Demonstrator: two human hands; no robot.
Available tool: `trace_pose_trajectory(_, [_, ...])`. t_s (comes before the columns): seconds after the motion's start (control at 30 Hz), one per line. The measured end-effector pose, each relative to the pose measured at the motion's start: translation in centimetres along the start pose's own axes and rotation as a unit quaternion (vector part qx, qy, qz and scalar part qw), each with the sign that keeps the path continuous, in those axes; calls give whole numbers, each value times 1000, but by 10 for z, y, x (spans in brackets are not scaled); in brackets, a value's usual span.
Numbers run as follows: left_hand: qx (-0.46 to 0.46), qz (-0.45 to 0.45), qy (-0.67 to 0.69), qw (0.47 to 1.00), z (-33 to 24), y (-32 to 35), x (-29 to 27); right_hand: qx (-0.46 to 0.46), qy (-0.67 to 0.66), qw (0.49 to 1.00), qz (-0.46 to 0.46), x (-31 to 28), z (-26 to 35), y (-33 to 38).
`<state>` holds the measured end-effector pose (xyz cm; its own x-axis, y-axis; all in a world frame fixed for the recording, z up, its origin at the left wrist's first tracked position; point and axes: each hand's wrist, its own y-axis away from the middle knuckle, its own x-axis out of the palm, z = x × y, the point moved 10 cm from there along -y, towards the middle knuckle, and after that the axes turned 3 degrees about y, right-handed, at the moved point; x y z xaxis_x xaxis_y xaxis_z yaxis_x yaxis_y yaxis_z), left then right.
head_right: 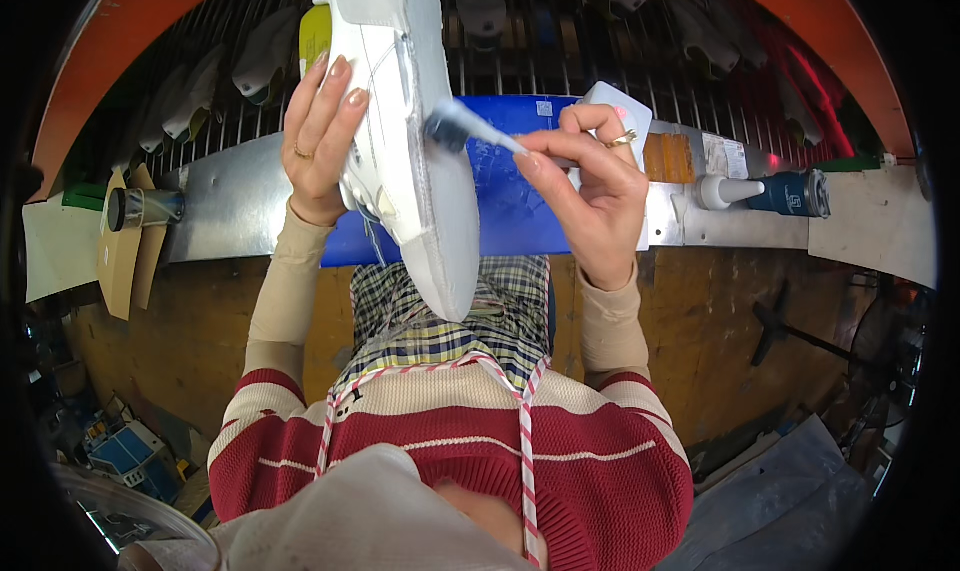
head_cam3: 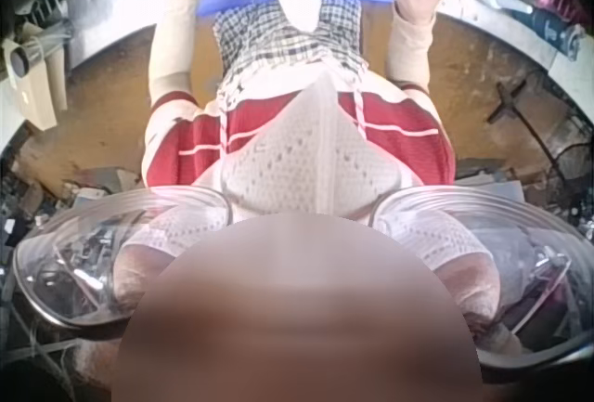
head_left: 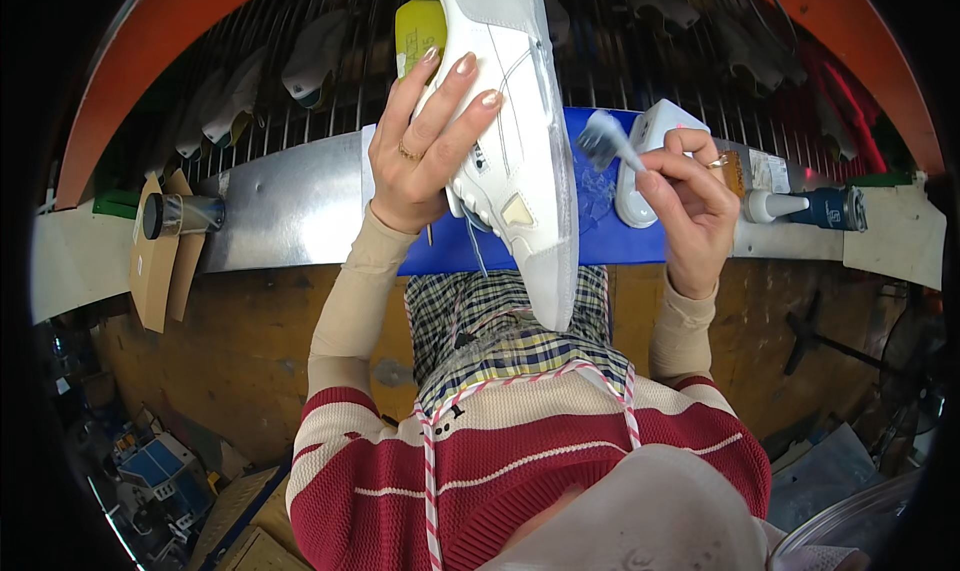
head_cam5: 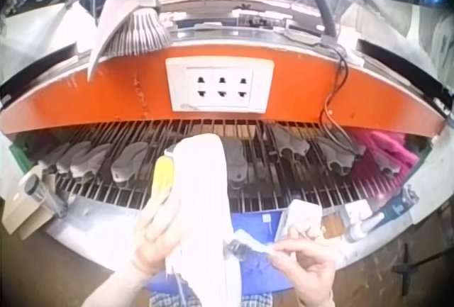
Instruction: The person repeatedly brushes a white sneaker with a small brush, dipping it into a white paste on a blue mat. They rotate the shoe to clean different sides and the sole, then place it on a drying rack and pick up another shoe to continue brushing.
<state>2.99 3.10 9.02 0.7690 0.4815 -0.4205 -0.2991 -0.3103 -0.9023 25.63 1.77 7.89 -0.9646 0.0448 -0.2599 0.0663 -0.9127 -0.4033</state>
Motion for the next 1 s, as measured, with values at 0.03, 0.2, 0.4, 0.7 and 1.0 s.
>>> trace_pose_trajectory(0.03, [-7,-6,2,1000,1,0,1,24,-51,998,-33,3,-5,2])
trace_pose_trajectory(0.2, [-8,-7,1,1000,3,-4,1,8,-137,987,-86,30,-23,1])
trace_pose_trajectory(0.4, [6,-9,-1,1000,6,-9,-2,-55,-133,989,-21,23,-19,9])
trace_pose_trajectory(0.7, [45,36,-40,998,7,-12,-6,-97,115,986,-67,-4,14,-10])
trace_pose_trajectory(1.0, [41,46,-44,997,7,-8,-5,-170,171,970,-38,-8,30,-24])
